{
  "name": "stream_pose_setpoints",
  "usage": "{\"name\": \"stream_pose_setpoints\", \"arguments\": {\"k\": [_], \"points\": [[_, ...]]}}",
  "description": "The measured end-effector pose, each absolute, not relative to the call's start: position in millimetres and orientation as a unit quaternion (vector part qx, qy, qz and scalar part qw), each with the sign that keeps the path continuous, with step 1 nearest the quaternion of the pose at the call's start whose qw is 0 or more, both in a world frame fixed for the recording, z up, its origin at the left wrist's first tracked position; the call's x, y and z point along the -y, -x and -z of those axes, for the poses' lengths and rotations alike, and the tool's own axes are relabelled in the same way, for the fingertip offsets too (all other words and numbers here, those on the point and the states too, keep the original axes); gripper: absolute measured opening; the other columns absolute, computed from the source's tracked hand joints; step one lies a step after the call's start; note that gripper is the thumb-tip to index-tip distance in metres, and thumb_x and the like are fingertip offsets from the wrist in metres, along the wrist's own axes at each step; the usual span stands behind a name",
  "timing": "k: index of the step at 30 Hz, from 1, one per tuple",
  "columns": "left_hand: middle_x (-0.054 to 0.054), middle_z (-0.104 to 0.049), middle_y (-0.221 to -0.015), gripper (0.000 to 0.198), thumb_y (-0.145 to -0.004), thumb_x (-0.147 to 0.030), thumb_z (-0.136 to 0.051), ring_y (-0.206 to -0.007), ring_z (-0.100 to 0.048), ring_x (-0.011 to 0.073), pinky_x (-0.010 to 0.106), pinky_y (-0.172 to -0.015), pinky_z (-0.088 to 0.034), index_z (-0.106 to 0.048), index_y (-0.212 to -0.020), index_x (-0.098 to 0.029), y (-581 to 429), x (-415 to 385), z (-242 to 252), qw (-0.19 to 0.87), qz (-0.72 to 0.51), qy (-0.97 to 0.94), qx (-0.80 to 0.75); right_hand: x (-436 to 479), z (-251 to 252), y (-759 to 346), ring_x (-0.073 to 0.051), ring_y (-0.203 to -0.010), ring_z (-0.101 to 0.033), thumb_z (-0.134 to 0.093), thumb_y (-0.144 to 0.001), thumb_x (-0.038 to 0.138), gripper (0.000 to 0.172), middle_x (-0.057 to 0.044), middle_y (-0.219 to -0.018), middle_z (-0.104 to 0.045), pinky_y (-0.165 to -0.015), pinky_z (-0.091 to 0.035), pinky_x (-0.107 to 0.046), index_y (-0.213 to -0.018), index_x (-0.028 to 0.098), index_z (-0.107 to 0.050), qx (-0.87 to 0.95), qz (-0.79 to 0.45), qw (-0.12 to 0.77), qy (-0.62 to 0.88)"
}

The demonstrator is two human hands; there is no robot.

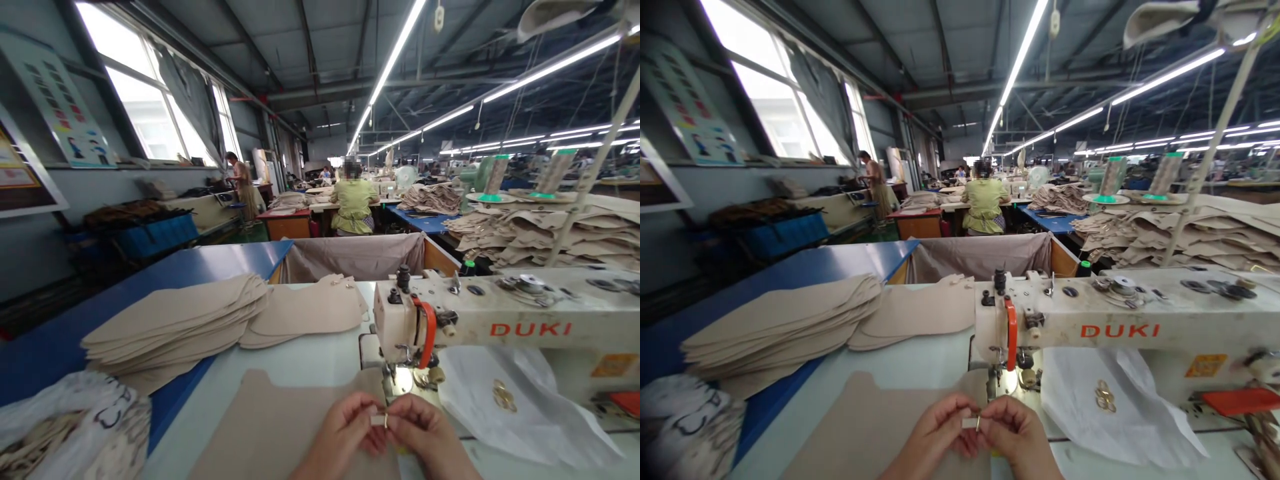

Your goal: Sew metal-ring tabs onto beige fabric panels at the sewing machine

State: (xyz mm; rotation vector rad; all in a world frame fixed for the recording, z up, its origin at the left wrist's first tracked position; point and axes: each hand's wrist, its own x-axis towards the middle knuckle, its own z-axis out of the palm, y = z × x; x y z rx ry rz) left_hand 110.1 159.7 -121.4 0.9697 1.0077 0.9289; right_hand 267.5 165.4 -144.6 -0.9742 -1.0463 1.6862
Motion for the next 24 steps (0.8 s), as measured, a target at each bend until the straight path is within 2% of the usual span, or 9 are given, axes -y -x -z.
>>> {"name": "stream_pose_setpoints", "arguments": {"k": [4,11,14,18,21,24], "points": [[-0.001,-0.06,-0.055,0.053,-0.047,-0.058,-0.08,-0.047,-0.05,0.0088,0.023,-0.05,-0.037,-0.054,-0.067,-0.016,-113.3,-160.5,119.5,0.662,-0.41,-0.423,-0.463,-164.0,147.2,-265.1,-0.015,-0.057,-0.057,-0.081,-0.057,0.051,0.038,-0.001,-0.06,-0.061,-0.06,-0.046,-0.027,-0.067,0.018,-0.064,0.436,-0.679,0.445,0.39],[-0.001,-0.058,-0.058,0.035,-0.058,-0.04,-0.075,-0.055,-0.05,0.0104,0.024,-0.056,-0.037,-0.049,-0.065,-0.016,-108.3,-162.3,128.5,0.669,-0.376,-0.457,-0.45,-165.0,153.8,-264.3,-0.017,-0.064,-0.063,-0.079,-0.061,0.052,0.04,-0.002,-0.067,-0.064,-0.068,-0.048,-0.03,-0.072,0.018,-0.061,0.445,-0.715,0.421,0.336],[-0.002,-0.054,-0.058,0.024,-0.061,-0.032,-0.066,-0.055,-0.047,0.0104,0.025,-0.056,-0.036,-0.048,-0.065,-0.017,-107.9,-161.1,127.9,0.663,-0.366,-0.472,-0.451,-163.3,155.2,-264.1,-0.019,-0.067,-0.063,-0.071,-0.069,0.055,0.04,-0.002,-0.07,-0.063,-0.071,-0.048,-0.032,-0.077,0.019,-0.059,0.468,-0.715,0.417,0.308],[-0.005,-0.046,-0.057,0.009,-0.054,-0.019,-0.053,-0.058,-0.041,0.0104,0.024,-0.057,-0.031,-0.046,-0.06,-0.017,-109.3,-158.8,124.1,0.617,-0.351,-0.507,-0.489,-160.5,162.9,-264.4,-0.015,-0.068,-0.056,-0.07,-0.072,0.051,0.036,0.0,-0.073,-0.056,-0.065,-0.044,-0.026,-0.085,0.02,-0.056,0.542,-0.659,0.419,0.31],[-0.005,-0.042,-0.058,0.007,-0.051,-0.017,-0.047,-0.06,-0.037,0.0106,0.024,-0.057,-0.029,-0.045,-0.058,-0.018,-110.0,-158.4,124.1,0.57,-0.343,-0.531,-0.524,-160.2,170.0,-266.3,-0.012,-0.061,-0.047,-0.072,-0.07,0.05,0.037,0.003,-0.067,-0.048,-0.057,-0.038,-0.021,-0.081,0.02,-0.053,0.582,-0.612,0.42,0.333],[-0.005,-0.041,-0.056,0.007,-0.052,-0.017,-0.046,-0.059,-0.037,0.0109,0.024,-0.056,-0.029,-0.044,-0.058,-0.019,-110.0,-159.0,127.3,0.549,-0.347,-0.538,-0.537,-160.3,171.3,-270.0,-0.012,-0.062,-0.047,-0.064,-0.078,0.047,0.03,0.001,-0.068,-0.05,-0.058,-0.038,-0.022,-0.077,0.019,-0.054,0.64,-0.545,0.402,0.365]]}}
